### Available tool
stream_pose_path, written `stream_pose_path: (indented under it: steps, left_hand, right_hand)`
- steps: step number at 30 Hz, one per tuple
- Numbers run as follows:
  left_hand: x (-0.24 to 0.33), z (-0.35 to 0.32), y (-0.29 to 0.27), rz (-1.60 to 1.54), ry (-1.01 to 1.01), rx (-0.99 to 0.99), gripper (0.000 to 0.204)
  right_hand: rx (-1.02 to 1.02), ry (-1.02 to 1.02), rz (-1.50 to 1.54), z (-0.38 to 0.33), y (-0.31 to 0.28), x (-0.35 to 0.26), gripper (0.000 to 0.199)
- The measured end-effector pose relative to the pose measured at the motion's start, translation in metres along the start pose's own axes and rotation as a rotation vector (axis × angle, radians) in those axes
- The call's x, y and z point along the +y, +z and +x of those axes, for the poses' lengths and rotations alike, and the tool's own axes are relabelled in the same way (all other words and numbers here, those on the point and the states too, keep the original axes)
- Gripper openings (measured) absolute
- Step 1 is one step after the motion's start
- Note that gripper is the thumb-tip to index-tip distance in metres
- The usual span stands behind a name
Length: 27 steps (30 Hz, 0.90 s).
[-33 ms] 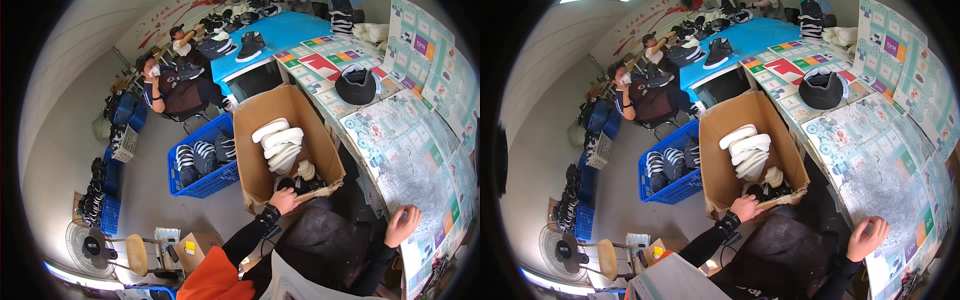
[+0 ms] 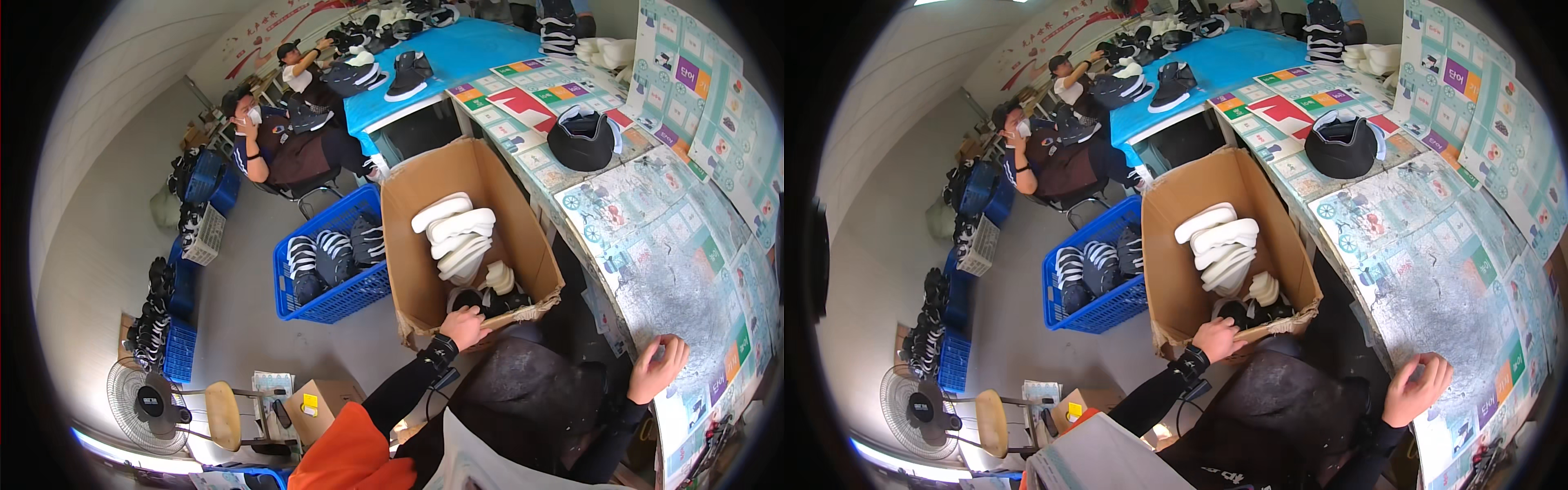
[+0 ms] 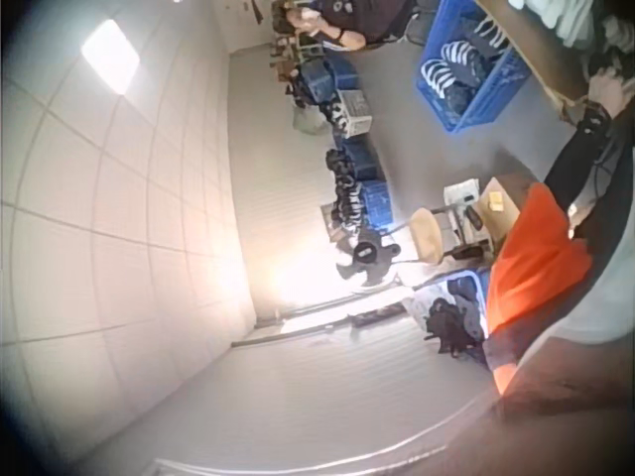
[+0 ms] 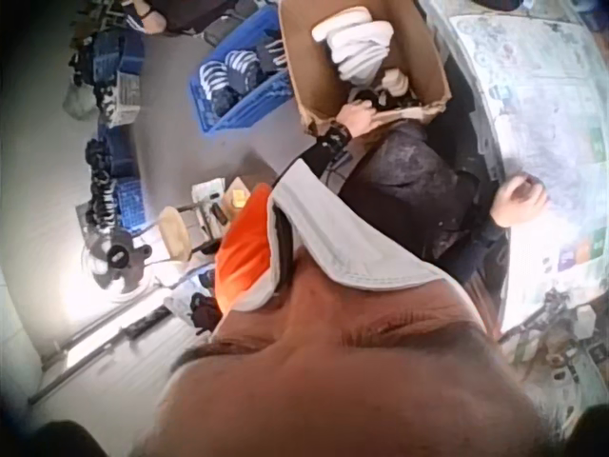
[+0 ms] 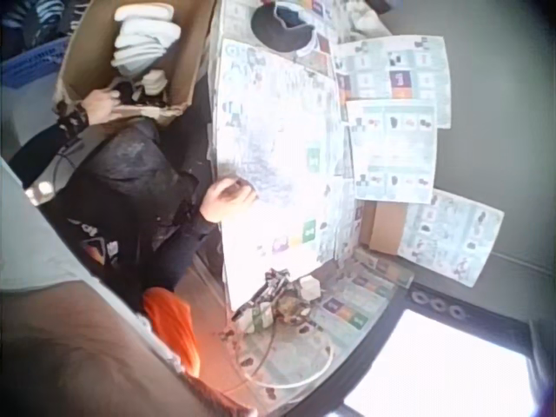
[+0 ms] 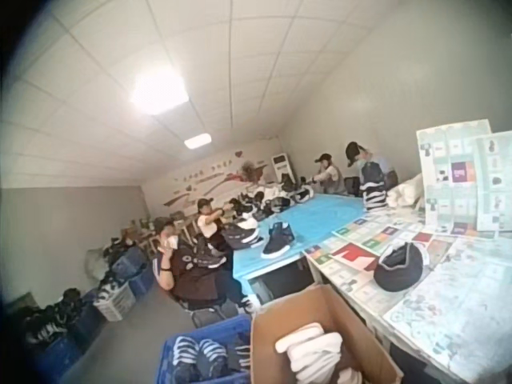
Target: The person takes a shoe upper from a box, places it on a work surface, and applies adhesive along the edges using a handheld glue gun. The person turns the shoe upper to reach different sections, wipes the nozzle of the glue gun on the table, and then places the component back into the box before repeating the process with another shoe upper.
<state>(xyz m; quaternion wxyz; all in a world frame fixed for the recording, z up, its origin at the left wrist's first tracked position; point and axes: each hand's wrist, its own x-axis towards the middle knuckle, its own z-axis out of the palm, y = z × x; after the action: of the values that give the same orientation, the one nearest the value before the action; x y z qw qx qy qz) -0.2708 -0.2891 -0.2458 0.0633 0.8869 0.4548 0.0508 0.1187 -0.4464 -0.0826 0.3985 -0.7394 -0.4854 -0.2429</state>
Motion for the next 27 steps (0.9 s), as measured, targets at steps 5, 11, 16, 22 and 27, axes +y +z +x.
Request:
stream_pose_path:
  steps: [5,11,16,22,27]
  left_hand:
    - [-0.0002,0.0045,0.0028,-0.021,0.034,0.043,0.032]
    - [0.0014,0.0044,0.0023,-0.019,0.032,0.084,0.035]
    - [0.0017,0.0033,0.002,-0.02,0.031,0.085,0.036]
    - [0.0031,0.0022,-0.0012,-0.027,0.01,0.05,0.034]
    - [0.0057,0.0037,-0.0041,-0.05,-0.007,0.018,0.033]
  right_hand:
    - [-0.012,0.015,0.007,0.0011,-0.0025,0.0015,0.01]
    - [-0.016,-0.002,-0.028,-0.0021,-0.0007,0.0044,0.009]
    - [-0.004,-0.019,-0.04,-0.0001,-0.0031,-0.0003,0.008]
    - [0.003,0.005,-0.036,0.0003,-0.0026,-0.0011,0.009]
    - [-0.004,0.002,-0.036,-0.0004,-0.0027,0.0002,0.009]
